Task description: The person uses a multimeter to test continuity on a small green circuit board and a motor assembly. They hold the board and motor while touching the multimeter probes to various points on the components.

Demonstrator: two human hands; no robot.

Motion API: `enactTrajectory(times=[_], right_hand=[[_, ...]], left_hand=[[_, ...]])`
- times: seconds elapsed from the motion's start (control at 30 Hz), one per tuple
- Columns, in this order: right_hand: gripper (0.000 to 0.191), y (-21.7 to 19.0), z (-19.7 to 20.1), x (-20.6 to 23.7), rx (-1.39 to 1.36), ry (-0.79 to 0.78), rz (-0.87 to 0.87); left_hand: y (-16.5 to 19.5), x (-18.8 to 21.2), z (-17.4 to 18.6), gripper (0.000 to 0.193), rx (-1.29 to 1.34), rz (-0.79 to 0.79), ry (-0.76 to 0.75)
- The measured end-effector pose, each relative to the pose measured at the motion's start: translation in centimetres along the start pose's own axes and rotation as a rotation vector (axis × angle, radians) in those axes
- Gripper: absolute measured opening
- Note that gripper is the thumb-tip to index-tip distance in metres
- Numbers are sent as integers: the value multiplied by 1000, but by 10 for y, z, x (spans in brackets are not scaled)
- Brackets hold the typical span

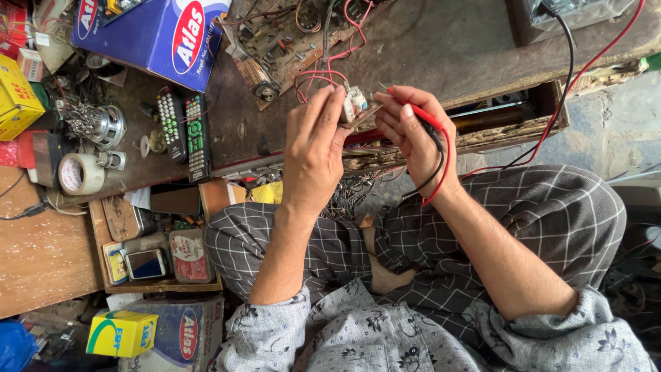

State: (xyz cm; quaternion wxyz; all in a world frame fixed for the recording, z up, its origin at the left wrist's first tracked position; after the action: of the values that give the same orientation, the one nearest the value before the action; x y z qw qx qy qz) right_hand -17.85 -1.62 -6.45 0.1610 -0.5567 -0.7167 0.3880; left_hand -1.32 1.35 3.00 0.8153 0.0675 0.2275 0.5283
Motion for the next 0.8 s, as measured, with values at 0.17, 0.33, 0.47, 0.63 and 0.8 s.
enactTrajectory(times=[0.17,0.33,0.47,0.63,0.8], right_hand=[[36,5,5,-3,-170,-3,12],[37,6,3,-3,-234,13,12],[41,-1,-1,0,-168,1,17],[46,-4,-7,2,-105,-23,18],[51,-3,-7,2,26,-56,55]], left_hand=[[11,0,5,56,-14,-23,3],[18,3,9,45,-140,-138,63],[20,9,5,48,-220,-251,105],[14,16,1,50,-334,-350,152],[6,20,0,51,-356,-385,127]])
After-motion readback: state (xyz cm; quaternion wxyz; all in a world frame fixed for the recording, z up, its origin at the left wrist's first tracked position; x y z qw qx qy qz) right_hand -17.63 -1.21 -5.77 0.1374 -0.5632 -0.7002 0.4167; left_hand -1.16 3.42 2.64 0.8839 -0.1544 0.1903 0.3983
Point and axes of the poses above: each hand's wrist, its own x-axis away from the middle knuckle, its own z-axis out of the back of the hand, y = z × x, the point moved 3 cm from there along -x, towards the middle knuckle, and after that the axes turned 13 degrees about -y, right-handed, at the moved point
